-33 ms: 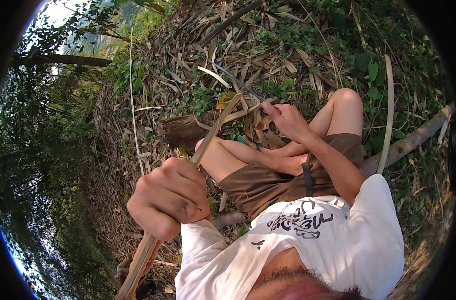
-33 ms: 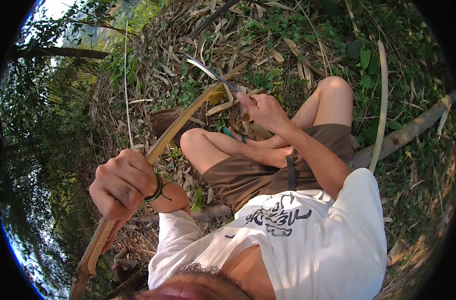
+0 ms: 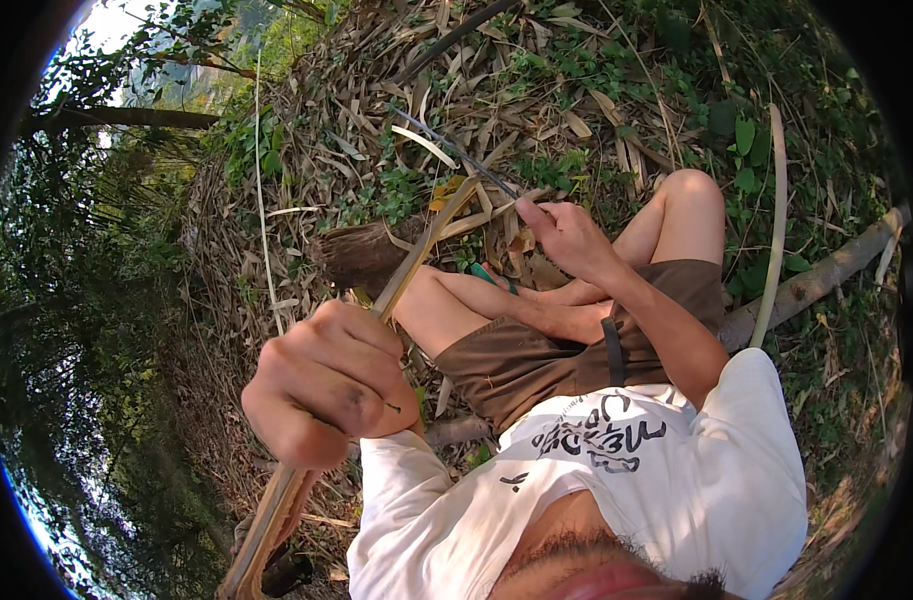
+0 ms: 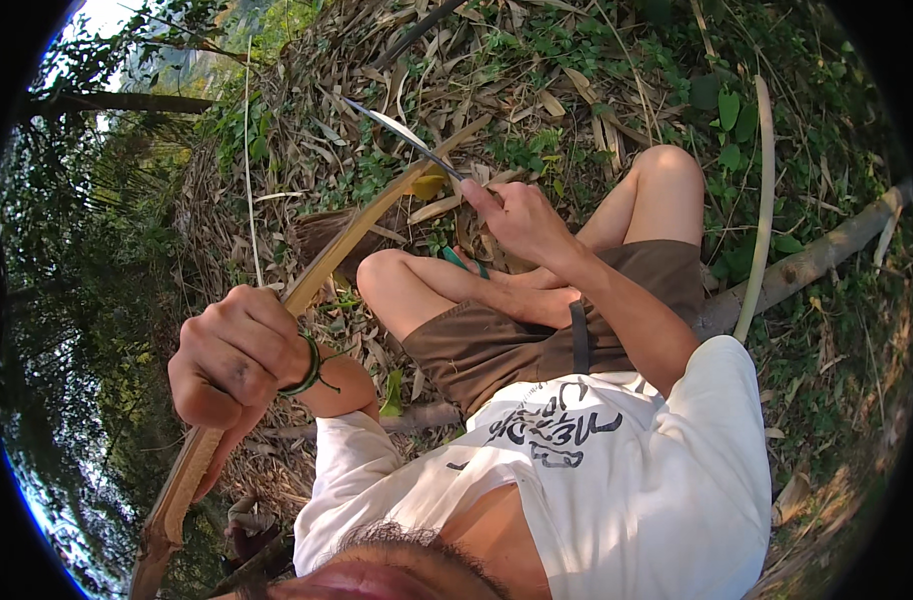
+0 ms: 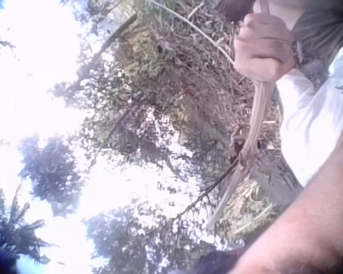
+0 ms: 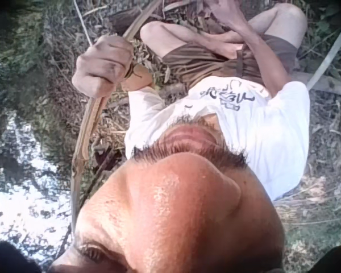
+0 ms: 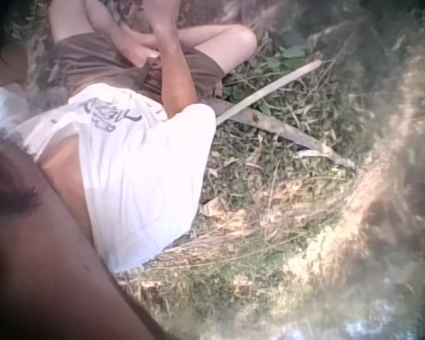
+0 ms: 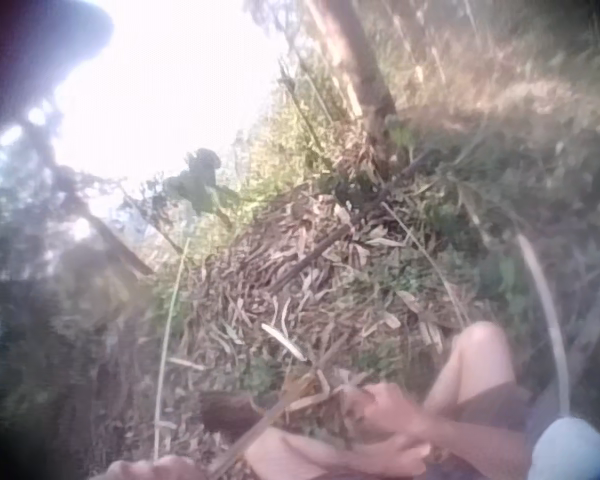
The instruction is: The person shaves a long strip of bamboo with a knife while sitting on the ground, removing thin layers of wood to smooth the surface.
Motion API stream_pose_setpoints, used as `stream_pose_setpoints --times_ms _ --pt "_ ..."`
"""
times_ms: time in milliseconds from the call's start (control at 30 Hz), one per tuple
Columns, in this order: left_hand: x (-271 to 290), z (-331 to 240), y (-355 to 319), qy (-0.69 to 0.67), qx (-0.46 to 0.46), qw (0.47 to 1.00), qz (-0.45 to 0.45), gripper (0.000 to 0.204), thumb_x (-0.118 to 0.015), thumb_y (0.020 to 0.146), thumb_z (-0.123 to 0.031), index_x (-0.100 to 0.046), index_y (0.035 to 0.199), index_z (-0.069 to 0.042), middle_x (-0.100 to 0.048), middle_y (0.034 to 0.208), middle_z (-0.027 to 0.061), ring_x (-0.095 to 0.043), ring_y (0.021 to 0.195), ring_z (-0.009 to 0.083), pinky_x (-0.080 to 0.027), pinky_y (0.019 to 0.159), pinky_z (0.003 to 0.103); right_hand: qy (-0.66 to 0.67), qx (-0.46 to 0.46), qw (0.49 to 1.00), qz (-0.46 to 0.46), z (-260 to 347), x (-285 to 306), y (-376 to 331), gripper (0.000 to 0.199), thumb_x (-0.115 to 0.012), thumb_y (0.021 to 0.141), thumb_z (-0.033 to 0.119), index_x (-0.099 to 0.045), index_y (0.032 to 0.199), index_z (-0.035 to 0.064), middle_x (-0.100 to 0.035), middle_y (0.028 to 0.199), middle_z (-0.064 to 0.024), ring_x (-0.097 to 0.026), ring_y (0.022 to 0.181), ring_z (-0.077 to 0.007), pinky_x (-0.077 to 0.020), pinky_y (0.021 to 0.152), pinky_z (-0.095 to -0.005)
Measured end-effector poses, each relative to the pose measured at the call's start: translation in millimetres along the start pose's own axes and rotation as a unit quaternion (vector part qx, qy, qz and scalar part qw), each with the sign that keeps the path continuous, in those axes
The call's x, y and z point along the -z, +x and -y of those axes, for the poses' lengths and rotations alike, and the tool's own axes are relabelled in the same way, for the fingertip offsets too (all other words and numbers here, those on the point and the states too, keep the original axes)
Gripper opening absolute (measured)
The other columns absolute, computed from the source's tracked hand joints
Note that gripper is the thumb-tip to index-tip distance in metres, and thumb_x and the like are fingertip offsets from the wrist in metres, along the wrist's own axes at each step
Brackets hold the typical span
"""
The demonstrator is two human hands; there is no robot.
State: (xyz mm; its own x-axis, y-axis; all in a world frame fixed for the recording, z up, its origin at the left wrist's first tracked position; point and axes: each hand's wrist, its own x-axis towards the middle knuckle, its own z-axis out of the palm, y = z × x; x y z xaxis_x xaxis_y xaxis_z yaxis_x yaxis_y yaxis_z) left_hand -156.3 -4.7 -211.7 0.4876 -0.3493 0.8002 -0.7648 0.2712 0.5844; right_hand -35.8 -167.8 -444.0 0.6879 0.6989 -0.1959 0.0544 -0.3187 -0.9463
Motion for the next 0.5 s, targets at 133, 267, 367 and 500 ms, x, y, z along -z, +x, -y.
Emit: stream_pose_setpoints --times_ms 133,267,367,500 --pt "17 -3 10 0.066 0.006 0.989 -0.133 0.080 -0.064 0.069 -0.086 -0.041 0.091 -0.014 -0.040 0.052 -0.0025 -0.037 0.041 0.0105 -0.028 0.040 0.026 0.070 0.030 0.997 0.018 30 -1 -2 0.065 -0.047 0.103 0.054 -0.057 0.071 -0.0023 -0.048 0.055 -0.0026 -0.042 0.054 -0.0094 -0.0374 0.051 -0.0323" --pt "29 -5 19 0.247 -0.036 0.918 -0.309 0.086 -0.041 0.076 -0.092 -0.056 0.096 -0.010 -0.044 0.068 0.0015 -0.042 0.059 0.0143 -0.035 0.056 0.029 0.071 0.032 0.997 -0.020 51 7 -2 0.061 -0.046 0.104 0.052 -0.054 0.071 0.0009 -0.047 0.054 0.0001 -0.045 0.050 -0.0085 -0.0371 0.049 -0.0292" --pt "31 -7 14 0.274 -0.068 0.899 -0.335 0.095 -0.025 0.081 -0.092 -0.063 0.099 -0.007 -0.042 0.066 0.0023 -0.040 0.054 0.0150 -0.033 0.052 0.029 0.133 0.058 0.989 0.003 76 11 -14 0.057 -0.045 0.105 0.050 -0.053 0.074 0.0027 -0.046 0.054 0.0017 -0.041 0.049 -0.0063 -0.0341 0.047 -0.0260" --pt "13 -1 16 0.345 -0.088 0.890 -0.284 0.082 -0.024 0.090 -0.081 -0.059 0.100 -0.008 -0.039 0.059 0.0005 -0.035 0.045 0.0126 -0.029 0.041 0.026 0.178 0.102 0.978 0.029 122 9 -44 0.063 -0.051 0.101 0.053 -0.057 0.078 -0.0045 -0.045 0.053 -0.0090 -0.041 0.052 -0.0146 -0.0363 0.052 -0.0368"
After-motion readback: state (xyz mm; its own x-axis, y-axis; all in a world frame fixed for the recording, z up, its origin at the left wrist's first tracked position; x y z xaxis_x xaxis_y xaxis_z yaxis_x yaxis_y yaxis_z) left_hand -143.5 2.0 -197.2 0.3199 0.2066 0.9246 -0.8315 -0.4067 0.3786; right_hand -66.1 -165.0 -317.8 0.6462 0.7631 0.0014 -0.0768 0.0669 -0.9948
